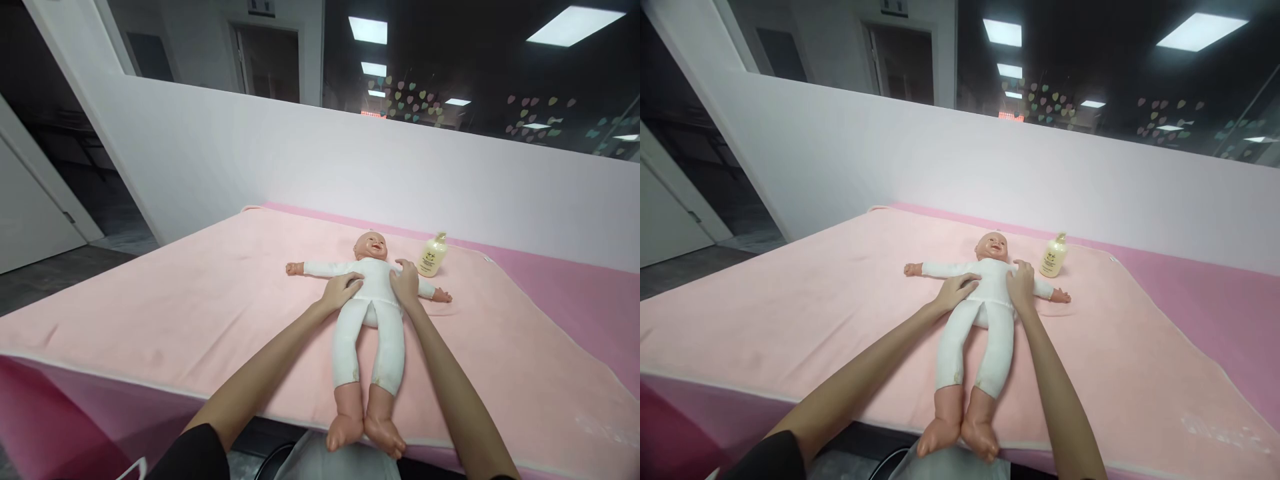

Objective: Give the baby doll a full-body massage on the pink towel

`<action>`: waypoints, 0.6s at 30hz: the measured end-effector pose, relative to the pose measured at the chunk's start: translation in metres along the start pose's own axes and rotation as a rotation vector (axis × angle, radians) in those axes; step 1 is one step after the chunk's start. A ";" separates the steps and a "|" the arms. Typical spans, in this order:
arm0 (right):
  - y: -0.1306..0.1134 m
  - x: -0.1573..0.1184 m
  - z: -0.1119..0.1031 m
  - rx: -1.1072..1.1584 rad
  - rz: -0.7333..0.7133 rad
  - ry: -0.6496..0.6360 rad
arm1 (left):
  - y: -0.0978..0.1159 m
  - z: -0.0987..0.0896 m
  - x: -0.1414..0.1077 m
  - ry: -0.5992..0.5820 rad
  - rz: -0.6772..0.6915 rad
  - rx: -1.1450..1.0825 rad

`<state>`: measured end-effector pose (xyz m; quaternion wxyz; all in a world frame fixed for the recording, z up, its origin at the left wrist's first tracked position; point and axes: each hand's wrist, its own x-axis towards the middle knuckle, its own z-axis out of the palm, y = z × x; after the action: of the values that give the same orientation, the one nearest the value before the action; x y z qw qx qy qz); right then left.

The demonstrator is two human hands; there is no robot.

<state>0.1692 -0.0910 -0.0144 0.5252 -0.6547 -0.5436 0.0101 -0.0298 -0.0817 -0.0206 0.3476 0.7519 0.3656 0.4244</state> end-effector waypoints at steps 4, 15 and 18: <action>-0.019 0.055 0.025 0.199 0.290 0.033 | 0.004 -0.010 0.040 0.078 -0.039 0.115; 0.017 0.089 0.095 0.693 0.398 -0.134 | -0.010 0.035 0.151 0.262 -0.123 0.039; 0.024 0.090 0.096 0.753 0.407 -0.160 | -0.012 0.038 0.153 0.297 -0.153 0.030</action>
<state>0.1666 0.0428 -0.0236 0.6709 -0.5085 -0.4008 0.3615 0.0582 0.0454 0.0126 0.3100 0.6559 0.4754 0.4977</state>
